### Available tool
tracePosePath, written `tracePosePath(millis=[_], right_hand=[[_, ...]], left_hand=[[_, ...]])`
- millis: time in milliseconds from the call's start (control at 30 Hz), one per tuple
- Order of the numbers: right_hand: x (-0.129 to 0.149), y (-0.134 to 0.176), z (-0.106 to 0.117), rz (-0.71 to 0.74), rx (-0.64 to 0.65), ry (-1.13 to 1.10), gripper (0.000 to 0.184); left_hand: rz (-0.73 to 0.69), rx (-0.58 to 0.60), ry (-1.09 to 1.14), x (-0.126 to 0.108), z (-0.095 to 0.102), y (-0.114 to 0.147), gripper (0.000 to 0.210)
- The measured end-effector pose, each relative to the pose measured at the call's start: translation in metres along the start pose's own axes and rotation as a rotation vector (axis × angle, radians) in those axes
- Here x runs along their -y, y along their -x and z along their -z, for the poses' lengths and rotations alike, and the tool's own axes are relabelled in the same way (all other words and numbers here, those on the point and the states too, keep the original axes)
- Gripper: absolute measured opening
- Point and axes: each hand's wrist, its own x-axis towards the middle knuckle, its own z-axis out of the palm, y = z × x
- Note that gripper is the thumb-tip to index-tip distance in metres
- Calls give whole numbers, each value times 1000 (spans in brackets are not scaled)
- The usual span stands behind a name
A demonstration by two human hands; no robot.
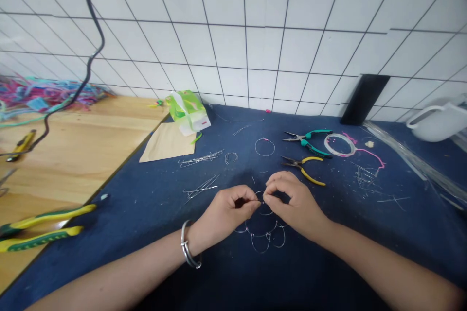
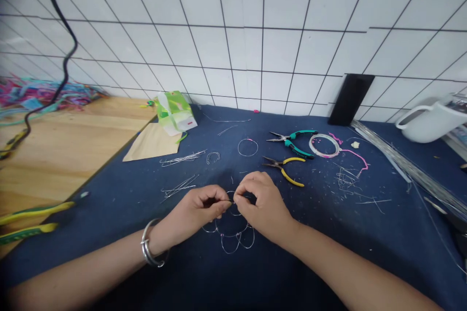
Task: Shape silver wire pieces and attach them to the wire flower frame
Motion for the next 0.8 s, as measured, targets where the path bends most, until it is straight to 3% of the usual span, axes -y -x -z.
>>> tracePosePath(millis=[333, 567, 700, 800], right_hand=[[-5, -1, 2, 11, 65, 21, 12], [-3, 2, 5, -6, -154, -11, 5], [-1, 2, 6, 14, -156, -23, 8], [-2, 2, 6, -90, -147, -123, 7]], left_hand=[[42, 15, 57, 1, 4, 1, 15], [75, -94, 221, 9, 9, -1, 20], [59, -145, 323, 12, 11, -1, 19], [41, -133, 389, 12, 14, -1, 18]])
